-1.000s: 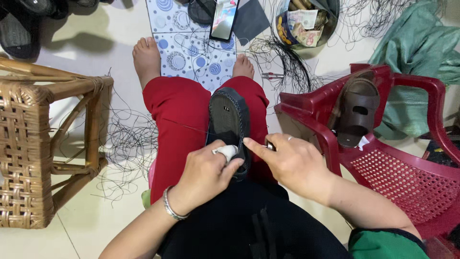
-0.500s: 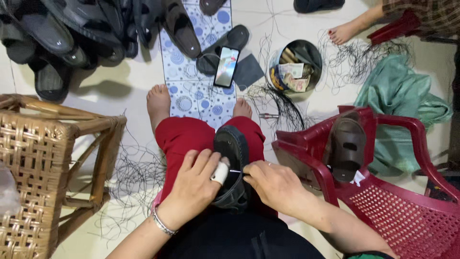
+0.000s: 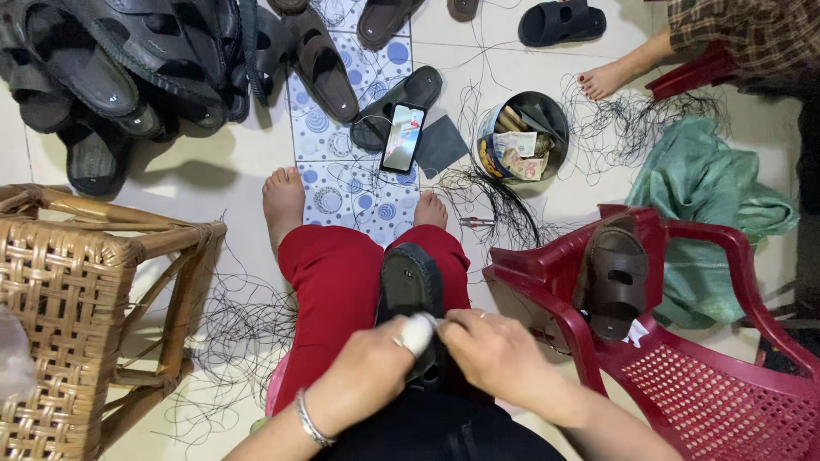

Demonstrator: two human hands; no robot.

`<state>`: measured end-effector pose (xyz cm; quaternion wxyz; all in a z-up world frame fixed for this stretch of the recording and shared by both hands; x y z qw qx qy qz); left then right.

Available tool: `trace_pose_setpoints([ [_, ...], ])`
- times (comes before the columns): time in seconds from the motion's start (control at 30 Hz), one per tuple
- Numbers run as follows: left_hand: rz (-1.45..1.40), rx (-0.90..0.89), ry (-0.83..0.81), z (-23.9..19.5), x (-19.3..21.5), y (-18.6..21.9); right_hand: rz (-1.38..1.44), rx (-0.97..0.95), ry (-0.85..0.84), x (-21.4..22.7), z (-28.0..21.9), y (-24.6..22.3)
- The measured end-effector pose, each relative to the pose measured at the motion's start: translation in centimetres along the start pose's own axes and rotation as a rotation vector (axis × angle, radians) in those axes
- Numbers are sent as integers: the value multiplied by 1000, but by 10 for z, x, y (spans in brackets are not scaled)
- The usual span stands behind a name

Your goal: The person sits on the floor and sews a black slipper using a needle and thread. They hold the slipper on their lap and repeatedly pass the needle through the sole and upper, pulling the thread tight. Another person is visible in the background, also working with slippers.

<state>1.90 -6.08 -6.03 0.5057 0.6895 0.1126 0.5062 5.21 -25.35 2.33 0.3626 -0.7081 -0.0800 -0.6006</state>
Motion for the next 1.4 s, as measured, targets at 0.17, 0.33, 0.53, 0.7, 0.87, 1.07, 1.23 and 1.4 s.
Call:
trace_pose_setpoints([
  [0.17, -153, 17, 285, -10, 20, -16, -284, -615, -737, 31, -47, 95],
  [0.33, 26, 90, 691, -13, 75, -22, 217, -379, -600, 13, -47, 46],
  [0.53, 320, -48, 850, -9, 115, -15, 588, -400, 63, 5, -34, 57],
  [0.7, -4, -236, 723, 8, 69, 29, 444, -399, 139, -37, -35, 37],
  [0.87, -26, -32, 303, 2, 36, 28, 46, -25, 166, -8, -17, 19],
  [1.07, 151, -29, 257, 2, 34, 27, 39, -195, -68, -30, -22, 8],
  [1.23, 332, -71, 272, -6, 26, -1, -73, -405, 295, -26, -44, 88],
  [1.4, 561, 209, 423, -45, 71, -55, -312, -834, 484, 8, -179, 310],
])
Point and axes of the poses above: each hand's wrist, its own z-axis towards the middle knuckle, its own x-axis out of the back of the hand, y = z × x, the point moved 3 cm from there along z, towards the middle knuckle, and after that the axes turned 4 degrees about -x, right-handed, at the moved point
